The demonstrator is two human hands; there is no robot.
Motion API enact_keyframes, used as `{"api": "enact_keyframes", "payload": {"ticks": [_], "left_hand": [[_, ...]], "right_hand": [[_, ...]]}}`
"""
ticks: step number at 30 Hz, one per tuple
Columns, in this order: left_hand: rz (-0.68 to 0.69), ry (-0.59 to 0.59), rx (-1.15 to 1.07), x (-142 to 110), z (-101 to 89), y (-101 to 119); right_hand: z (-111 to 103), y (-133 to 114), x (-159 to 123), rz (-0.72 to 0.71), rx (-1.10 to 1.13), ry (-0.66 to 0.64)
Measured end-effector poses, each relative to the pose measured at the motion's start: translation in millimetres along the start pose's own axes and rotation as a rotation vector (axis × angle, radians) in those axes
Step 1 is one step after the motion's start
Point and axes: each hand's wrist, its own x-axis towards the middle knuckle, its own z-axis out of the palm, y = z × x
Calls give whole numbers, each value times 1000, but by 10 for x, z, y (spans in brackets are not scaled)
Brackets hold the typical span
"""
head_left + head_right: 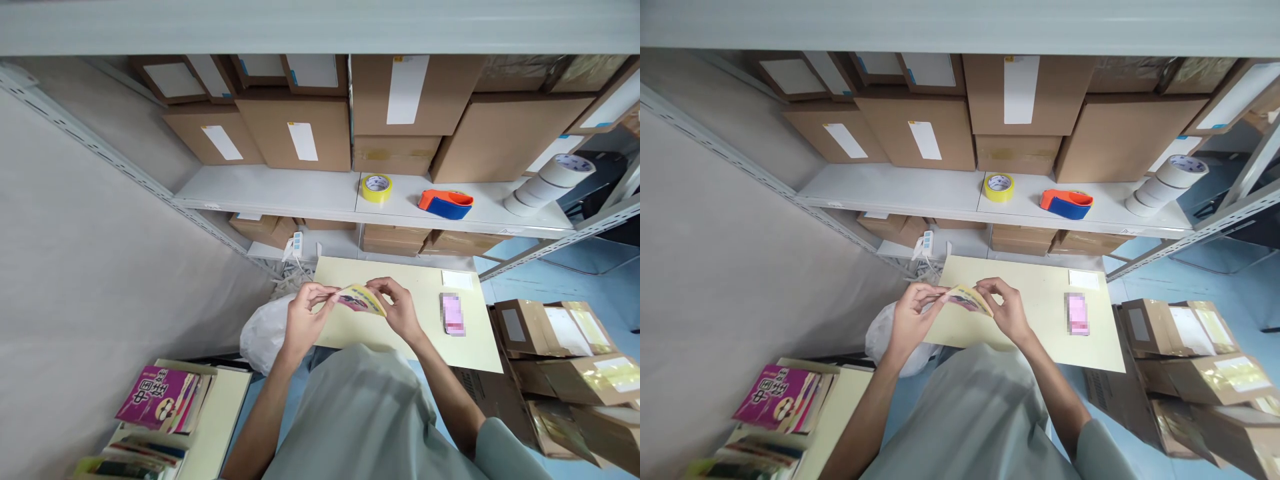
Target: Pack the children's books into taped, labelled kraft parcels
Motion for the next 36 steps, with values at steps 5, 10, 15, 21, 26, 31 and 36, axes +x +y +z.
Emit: {"api": "enact_keyframes", "payload": {"ticks": [5, 10, 15, 21, 26, 31, 36], "left_hand": [[-158, 17, -40, -45, 29, -198], [-215, 44, -105, -24, -83, -284], [-285, -76, -106, -9, -154, -216], [-277, -167, -16, 23, -195, -90], [-252, -164, 34, 99, -186, -6], [-212, -138, 15, 115, -172, 10], [-137, -19, 21, 75, -183, 27]], "right_hand": [[49, 222, -127, 190, 49, 60], [5, 258, -293, 196, 122, 13], [3, 200, -281, 14, -65, -42], [35, 76, -157, 114, -59, -18], [126, -45, -55, 340, 134, -27], [167, -69, -33, 337, 161, -26], [111, -42, -78, 306, 219, -28]]}}
